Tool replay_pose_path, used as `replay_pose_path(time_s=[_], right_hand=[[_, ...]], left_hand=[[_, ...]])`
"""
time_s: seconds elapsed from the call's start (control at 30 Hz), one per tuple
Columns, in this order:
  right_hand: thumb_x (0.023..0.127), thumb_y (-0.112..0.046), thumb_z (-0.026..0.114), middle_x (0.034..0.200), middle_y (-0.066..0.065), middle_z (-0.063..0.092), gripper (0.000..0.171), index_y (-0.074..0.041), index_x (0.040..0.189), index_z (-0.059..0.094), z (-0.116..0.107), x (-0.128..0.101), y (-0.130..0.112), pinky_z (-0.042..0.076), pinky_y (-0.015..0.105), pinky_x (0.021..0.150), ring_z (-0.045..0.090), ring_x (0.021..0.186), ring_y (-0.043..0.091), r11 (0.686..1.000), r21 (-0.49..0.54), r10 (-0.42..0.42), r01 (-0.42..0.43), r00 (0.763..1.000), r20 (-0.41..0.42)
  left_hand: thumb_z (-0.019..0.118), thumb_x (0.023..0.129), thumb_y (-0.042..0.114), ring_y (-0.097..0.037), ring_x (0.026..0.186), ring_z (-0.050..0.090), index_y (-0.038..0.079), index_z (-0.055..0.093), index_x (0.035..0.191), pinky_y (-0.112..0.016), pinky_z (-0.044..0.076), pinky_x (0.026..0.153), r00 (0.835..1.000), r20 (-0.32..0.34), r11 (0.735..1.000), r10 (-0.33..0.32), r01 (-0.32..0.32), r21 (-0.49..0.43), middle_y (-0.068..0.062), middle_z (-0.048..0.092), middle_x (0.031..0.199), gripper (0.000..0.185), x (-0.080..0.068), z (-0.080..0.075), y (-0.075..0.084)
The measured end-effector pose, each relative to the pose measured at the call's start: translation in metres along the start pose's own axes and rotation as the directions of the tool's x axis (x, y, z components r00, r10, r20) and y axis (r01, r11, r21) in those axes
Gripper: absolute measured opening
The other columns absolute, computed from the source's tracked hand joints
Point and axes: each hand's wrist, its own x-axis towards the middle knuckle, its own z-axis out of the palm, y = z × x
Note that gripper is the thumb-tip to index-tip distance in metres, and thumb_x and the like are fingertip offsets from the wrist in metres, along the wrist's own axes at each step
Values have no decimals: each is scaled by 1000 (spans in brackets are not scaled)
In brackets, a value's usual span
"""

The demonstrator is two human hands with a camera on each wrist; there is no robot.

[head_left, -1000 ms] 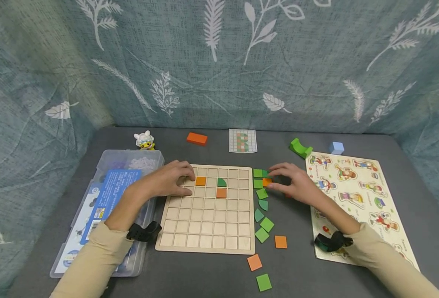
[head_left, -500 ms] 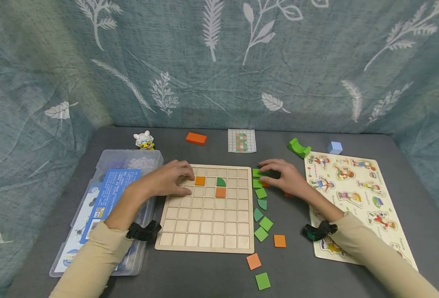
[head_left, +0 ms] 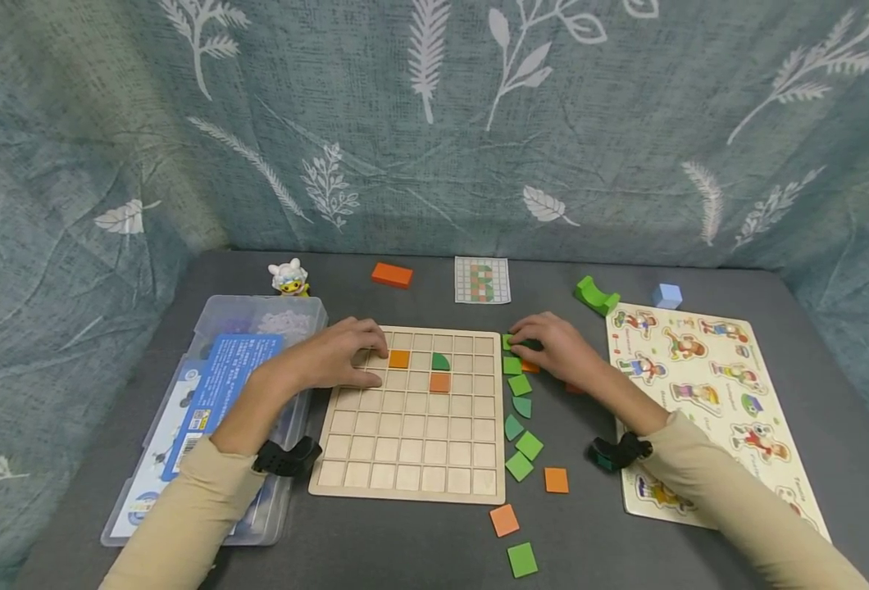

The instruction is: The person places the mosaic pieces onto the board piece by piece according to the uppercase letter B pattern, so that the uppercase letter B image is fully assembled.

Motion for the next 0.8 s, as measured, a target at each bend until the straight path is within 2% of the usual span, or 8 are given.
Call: replay_pose_path(time_s=[0.23,0.4,0.5,0.67,0.8], right_hand=[[83,-14,76,105,10,71,16,-6,97,75,-4,3,-2,55,38,78,63,97,27,993,-103,-57,57,998,8],[83,-12,75,101,11,72,16,-5,98,75,-4,4,-6,55,41,79,66,94,28,999,-2,-38,38,994,-103],[83,-11,75,100,11,72,16,-5,98,74,-1,10,-16,55,41,79,67,94,27,995,72,-63,73,989,-136],[85,-14,74,100,9,72,16,-6,99,74,9,27,-41,55,36,77,66,92,23,982,103,-148,156,985,-87],[87,-18,71,101,6,70,14,-9,99,74,20,41,-60,53,30,73,64,91,20,979,62,-194,195,981,-25]], left_hand=[[78,82,26,-25,110,52,11,68,107,-44,47,94,1000,12,1000,-21,21,-2,-6,60,120,31,-1,-1,1],[78,81,26,-23,106,52,11,69,106,-42,47,92,1000,4,1000,-6,6,4,-5,61,116,31,-2,0,1],[78,81,25,-22,104,52,11,69,105,-42,47,91,1000,-1,1000,-3,3,4,-4,61,115,30,-3,1,1],[78,82,26,-22,105,52,13,68,106,-41,47,91,1000,5,1000,-2,2,-5,-4,60,117,29,-2,1,0],[77,82,27,-22,106,52,13,68,108,-41,47,92,1000,9,1000,3,-3,-7,-3,60,118,30,-2,0,0]])
